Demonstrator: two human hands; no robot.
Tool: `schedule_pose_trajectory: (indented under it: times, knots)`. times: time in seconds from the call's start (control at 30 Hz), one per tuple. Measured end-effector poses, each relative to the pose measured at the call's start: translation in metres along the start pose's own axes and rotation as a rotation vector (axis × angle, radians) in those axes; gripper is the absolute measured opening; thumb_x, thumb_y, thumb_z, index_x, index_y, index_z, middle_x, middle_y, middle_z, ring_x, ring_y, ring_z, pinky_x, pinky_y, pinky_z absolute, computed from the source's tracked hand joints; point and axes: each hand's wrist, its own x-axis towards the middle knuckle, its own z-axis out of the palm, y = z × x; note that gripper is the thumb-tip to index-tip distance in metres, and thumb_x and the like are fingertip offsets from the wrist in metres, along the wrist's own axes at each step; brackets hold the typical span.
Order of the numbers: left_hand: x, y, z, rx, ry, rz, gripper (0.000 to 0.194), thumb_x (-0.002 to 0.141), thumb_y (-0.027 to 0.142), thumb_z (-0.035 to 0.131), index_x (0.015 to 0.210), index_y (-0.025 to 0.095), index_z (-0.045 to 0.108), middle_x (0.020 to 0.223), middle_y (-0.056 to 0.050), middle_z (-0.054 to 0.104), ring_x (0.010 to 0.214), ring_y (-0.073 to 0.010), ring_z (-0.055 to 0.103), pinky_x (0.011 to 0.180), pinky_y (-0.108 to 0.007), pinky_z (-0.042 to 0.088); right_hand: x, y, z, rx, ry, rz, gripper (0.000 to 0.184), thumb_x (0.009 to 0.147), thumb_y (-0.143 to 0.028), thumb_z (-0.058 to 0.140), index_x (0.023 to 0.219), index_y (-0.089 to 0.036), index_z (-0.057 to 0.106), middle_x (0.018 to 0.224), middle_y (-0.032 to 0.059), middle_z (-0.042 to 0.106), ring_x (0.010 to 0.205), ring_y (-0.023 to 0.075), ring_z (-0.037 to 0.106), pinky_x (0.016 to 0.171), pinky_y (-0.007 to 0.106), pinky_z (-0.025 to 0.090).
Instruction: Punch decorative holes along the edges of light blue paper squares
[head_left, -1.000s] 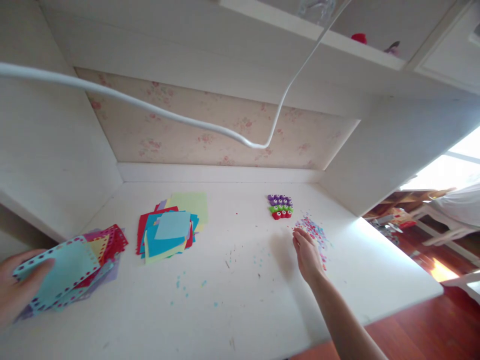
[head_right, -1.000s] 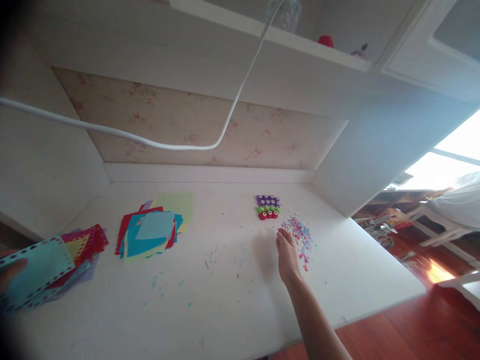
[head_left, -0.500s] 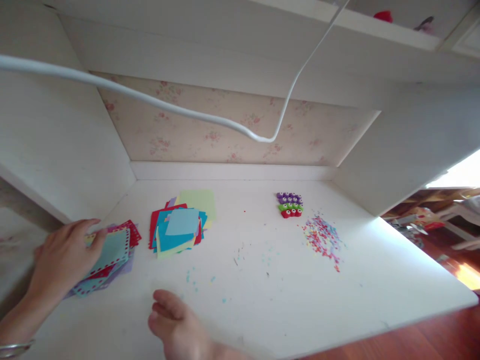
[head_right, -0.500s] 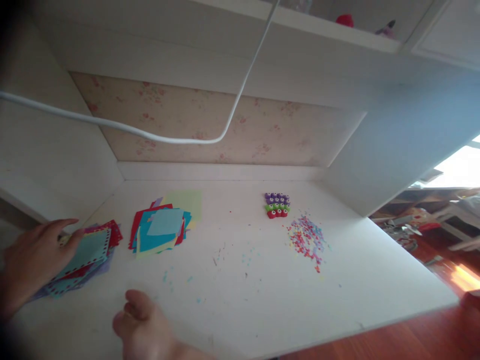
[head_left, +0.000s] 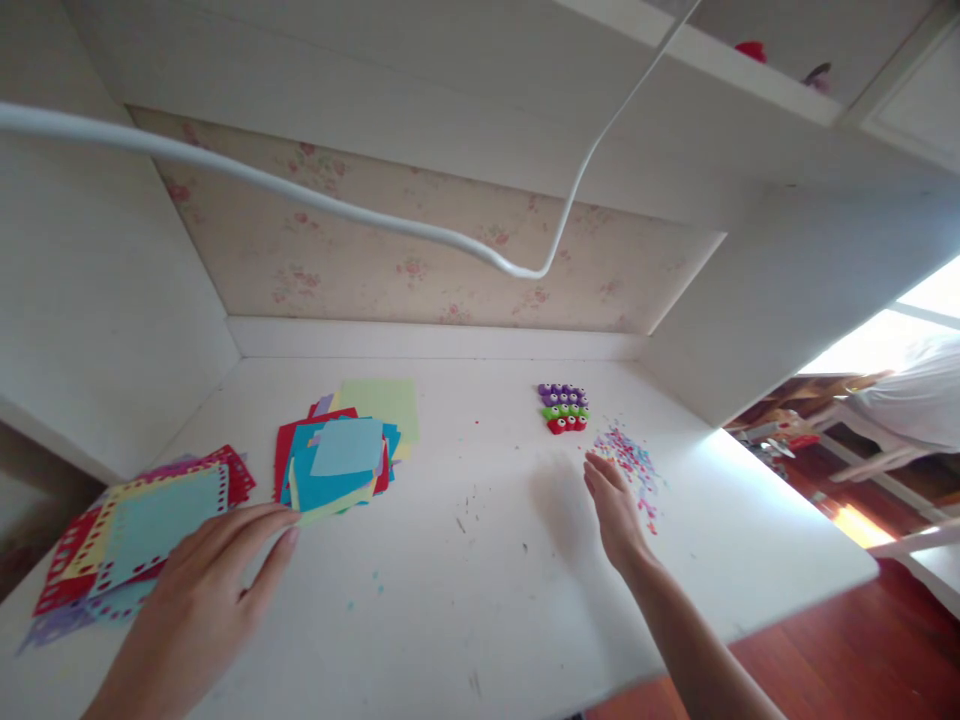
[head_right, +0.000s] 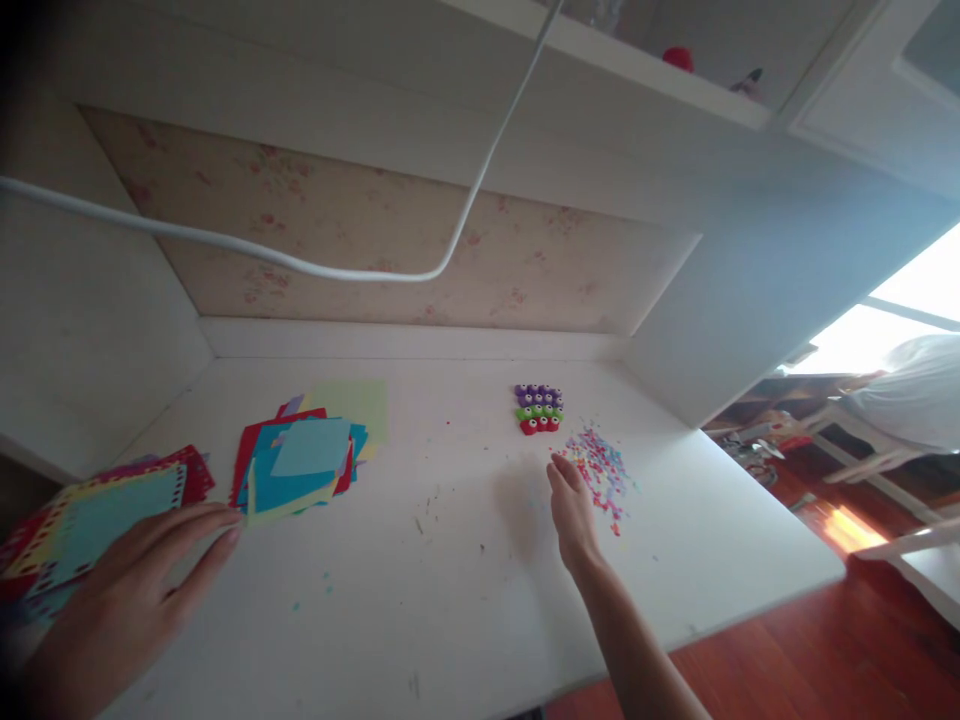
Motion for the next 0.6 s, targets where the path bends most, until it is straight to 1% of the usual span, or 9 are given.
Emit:
schedule_pose_trajectory:
  times: [0.03, 0.1, 0.23, 0.3, 0.33, 0.4, 0.47, 0.53, 0.6]
  knots:
    - [0.006, 0.009, 0.001, -0.032, -0.003, 0.021, 0.020, 0.095, 0.043, 0.046, 0.108, 0.032, 0.057, 0.108, -0.002, 0.068, 0.104, -0.0255, 0.063, 0.098, -0.044, 0.047, -0.003, -0.004, 0.002, 0.018, -0.028, -0.016, 0.049, 0.067, -0.050, 0.072, 0.107, -0.022, 0.069, 0.130, 0.0089, 0.062, 0.125, 0.0297, 0.051, 0.110, 0.044, 0.036]
    - [0.016, 0.019, 0.006, -0.039, -0.011, 0.024, 0.023, 0.095, 0.043, 0.046, 0.106, 0.029, 0.060, 0.107, -0.004, 0.068, 0.103, -0.0269, 0.064, 0.096, -0.045, 0.048, -0.021, -0.009, 0.019, 0.079, -0.162, -0.022, 0.041, 0.070, -0.049, 0.073, 0.099, -0.021, 0.072, 0.120, 0.0086, 0.067, 0.114, 0.0277, 0.059, 0.105, 0.043, 0.042]
    - [0.029, 0.021, 0.023, 0.065, -0.045, 0.026, 0.033, 0.095, 0.043, 0.044, 0.110, 0.023, 0.065, 0.115, -0.008, 0.067, 0.104, -0.0293, 0.064, 0.096, -0.047, 0.048, -0.065, -0.014, 0.080, 0.183, -0.552, 0.122, 0.033, 0.077, -0.047, 0.072, 0.098, -0.021, 0.073, 0.115, 0.0085, 0.069, 0.105, 0.0249, 0.064, 0.098, 0.043, 0.049]
    - [0.034, 0.020, 0.034, 0.132, -0.067, 0.023, 0.034, 0.096, 0.040, 0.043, 0.113, 0.021, 0.066, 0.121, -0.009, 0.065, 0.107, -0.0300, 0.063, 0.096, -0.048, 0.048, -0.072, -0.014, 0.111, 0.232, -0.634, 0.161, 0.032, 0.077, -0.044, 0.072, 0.100, -0.021, 0.073, 0.118, 0.0089, 0.067, 0.106, 0.0243, 0.064, 0.097, 0.042, 0.050]
    - [0.036, 0.019, 0.040, 0.155, -0.077, 0.020, 0.034, 0.096, 0.038, 0.044, 0.115, 0.020, 0.065, 0.124, -0.010, 0.064, 0.110, -0.0302, 0.062, 0.096, -0.047, 0.048, -0.069, -0.013, 0.125, 0.258, -0.628, 0.170, 0.032, 0.077, -0.042, 0.072, 0.100, -0.020, 0.072, 0.118, 0.0091, 0.067, 0.106, 0.0240, 0.064, 0.097, 0.042, 0.051]
    - [0.041, 0.018, 0.051, 0.183, -0.096, 0.010, 0.037, 0.096, 0.036, 0.044, 0.119, 0.017, 0.065, 0.129, -0.012, 0.062, 0.115, -0.0308, 0.060, 0.098, -0.046, 0.048, -0.054, -0.012, 0.144, 0.294, -0.555, 0.174, 0.030, 0.075, -0.039, 0.072, 0.099, -0.020, 0.071, 0.115, 0.0091, 0.068, 0.103, 0.0231, 0.065, 0.096, 0.042, 0.052]
    - [0.046, 0.014, 0.061, 0.202, -0.121, 0.005, 0.040, 0.095, 0.035, 0.043, 0.122, 0.013, 0.063, 0.133, -0.014, 0.060, 0.120, -0.0312, 0.058, 0.101, -0.046, 0.046, -0.030, -0.009, 0.150, 0.305, -0.472, 0.160, 0.029, 0.073, -0.037, 0.071, 0.097, -0.021, 0.070, 0.110, 0.0085, 0.069, 0.102, 0.0219, 0.066, 0.097, 0.040, 0.052]
    - [0.049, 0.011, 0.068, 0.213, -0.170, 0.002, 0.041, 0.096, 0.034, 0.043, 0.125, 0.012, 0.062, 0.134, -0.015, 0.059, 0.122, -0.0307, 0.056, 0.102, -0.045, 0.045, -0.003, -0.005, 0.143, 0.297, -0.381, 0.130, 0.027, 0.071, -0.036, 0.070, 0.095, -0.021, 0.069, 0.106, 0.0076, 0.070, 0.102, 0.0212, 0.065, 0.097, 0.038, 0.052]
    - [0.052, 0.008, 0.073, 0.215, -0.205, -0.003, 0.039, 0.096, 0.034, 0.044, 0.125, 0.013, 0.061, 0.131, -0.013, 0.063, 0.117, -0.0297, 0.060, 0.100, -0.044, 0.045, 0.021, -0.001, 0.124, 0.273, -0.272, 0.081, 0.025, 0.069, -0.036, 0.069, 0.090, -0.022, 0.068, 0.103, 0.0067, 0.070, 0.101, 0.0210, 0.065, 0.095, 0.037, 0.052]
